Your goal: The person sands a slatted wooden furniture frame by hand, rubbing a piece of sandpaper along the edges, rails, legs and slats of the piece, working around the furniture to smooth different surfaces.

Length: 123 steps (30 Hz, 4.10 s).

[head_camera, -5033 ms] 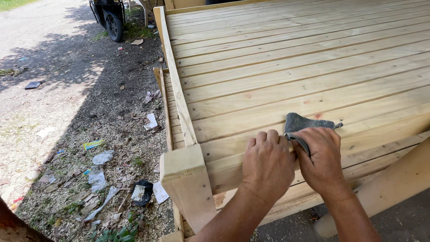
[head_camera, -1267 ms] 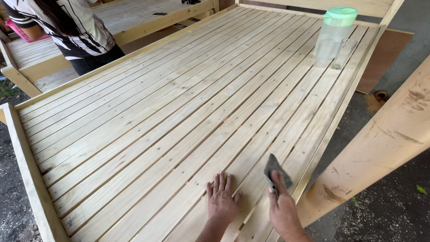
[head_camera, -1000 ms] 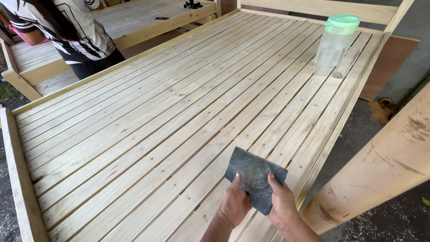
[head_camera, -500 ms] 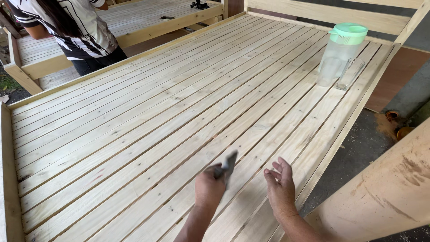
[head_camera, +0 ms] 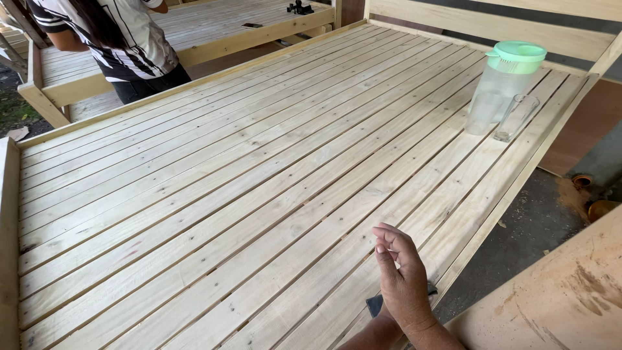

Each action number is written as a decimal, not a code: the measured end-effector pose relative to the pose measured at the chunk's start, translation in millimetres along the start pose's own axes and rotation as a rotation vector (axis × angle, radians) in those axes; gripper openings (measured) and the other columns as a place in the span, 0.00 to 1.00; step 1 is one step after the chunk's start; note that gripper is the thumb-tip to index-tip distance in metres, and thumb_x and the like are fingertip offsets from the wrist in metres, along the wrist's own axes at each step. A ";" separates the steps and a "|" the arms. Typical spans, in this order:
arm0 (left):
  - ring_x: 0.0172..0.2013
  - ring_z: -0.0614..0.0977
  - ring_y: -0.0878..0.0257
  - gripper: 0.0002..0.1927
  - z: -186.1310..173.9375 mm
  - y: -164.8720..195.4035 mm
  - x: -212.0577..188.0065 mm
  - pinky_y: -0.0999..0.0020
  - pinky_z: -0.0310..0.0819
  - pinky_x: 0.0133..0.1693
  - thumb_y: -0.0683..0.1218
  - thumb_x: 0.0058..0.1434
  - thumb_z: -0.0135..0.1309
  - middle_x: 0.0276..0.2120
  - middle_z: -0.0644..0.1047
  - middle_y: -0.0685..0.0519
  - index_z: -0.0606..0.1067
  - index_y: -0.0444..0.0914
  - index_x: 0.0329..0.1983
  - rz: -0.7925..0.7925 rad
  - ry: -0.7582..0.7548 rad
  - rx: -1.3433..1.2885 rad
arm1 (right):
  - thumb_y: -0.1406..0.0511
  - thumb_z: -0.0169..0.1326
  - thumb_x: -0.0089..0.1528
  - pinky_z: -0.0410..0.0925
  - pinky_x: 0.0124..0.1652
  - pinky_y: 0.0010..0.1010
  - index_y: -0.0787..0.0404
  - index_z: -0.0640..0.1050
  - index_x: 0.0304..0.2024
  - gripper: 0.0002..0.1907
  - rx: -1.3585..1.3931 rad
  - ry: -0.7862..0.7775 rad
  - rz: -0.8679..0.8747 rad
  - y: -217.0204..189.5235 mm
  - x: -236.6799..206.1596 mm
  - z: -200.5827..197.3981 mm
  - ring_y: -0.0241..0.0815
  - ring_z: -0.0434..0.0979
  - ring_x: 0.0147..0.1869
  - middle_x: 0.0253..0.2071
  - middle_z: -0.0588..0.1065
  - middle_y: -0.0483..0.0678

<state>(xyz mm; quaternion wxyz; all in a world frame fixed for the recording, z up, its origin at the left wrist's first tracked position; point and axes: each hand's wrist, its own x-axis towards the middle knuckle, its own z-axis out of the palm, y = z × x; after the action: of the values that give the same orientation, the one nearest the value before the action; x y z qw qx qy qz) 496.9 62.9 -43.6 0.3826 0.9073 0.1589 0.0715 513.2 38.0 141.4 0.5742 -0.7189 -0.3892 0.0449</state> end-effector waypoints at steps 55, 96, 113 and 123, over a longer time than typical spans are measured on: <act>0.33 0.85 0.49 0.18 -195.6 -134.7 -227.9 0.51 0.84 0.37 0.47 0.63 0.60 0.37 0.82 0.41 0.75 0.32 0.52 -0.508 1.011 -1.934 | 0.55 0.59 0.62 0.62 0.65 0.38 0.61 0.72 0.64 0.31 1.267 -0.667 1.025 27.6 -129.3 189.4 0.41 0.72 0.65 0.61 0.74 0.47; 0.76 0.45 0.52 0.42 -201.2 -159.3 -361.7 0.53 0.34 0.72 0.65 0.67 0.37 0.77 0.47 0.47 0.47 0.41 0.78 -1.369 0.653 0.487 | 0.73 0.49 0.58 0.39 0.75 0.48 0.32 0.61 0.72 0.43 -0.639 -1.147 -0.776 91.7 -67.3 289.6 0.46 0.46 0.82 0.77 0.54 0.36; 0.72 0.59 0.49 0.26 -177.5 -195.9 -380.2 0.56 0.45 0.70 0.50 0.70 0.40 0.71 0.64 0.43 0.64 0.38 0.69 -0.913 0.808 0.535 | 0.75 0.42 0.58 0.41 0.74 0.46 0.43 0.62 0.72 0.39 -0.559 -1.079 -0.858 51.4 -111.4 291.0 0.46 0.48 0.80 0.76 0.56 0.41; 0.76 0.46 0.48 0.37 -254.1 -172.3 -411.8 0.45 0.32 0.70 0.44 0.62 0.39 0.78 0.44 0.44 0.50 0.37 0.76 -1.187 0.475 0.864 | 0.74 0.39 0.61 0.41 0.75 0.44 0.49 0.62 0.73 0.36 -0.477 -1.086 -0.828 -7.8 -151.7 376.5 0.49 0.46 0.81 0.77 0.55 0.45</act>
<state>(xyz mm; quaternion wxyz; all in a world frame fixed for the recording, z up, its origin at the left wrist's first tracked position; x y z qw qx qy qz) 6.0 205.5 6.6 -0.0757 0.6992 0.7106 -0.0212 211.5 243.2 -36.6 0.0971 -0.4945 -0.8592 0.0883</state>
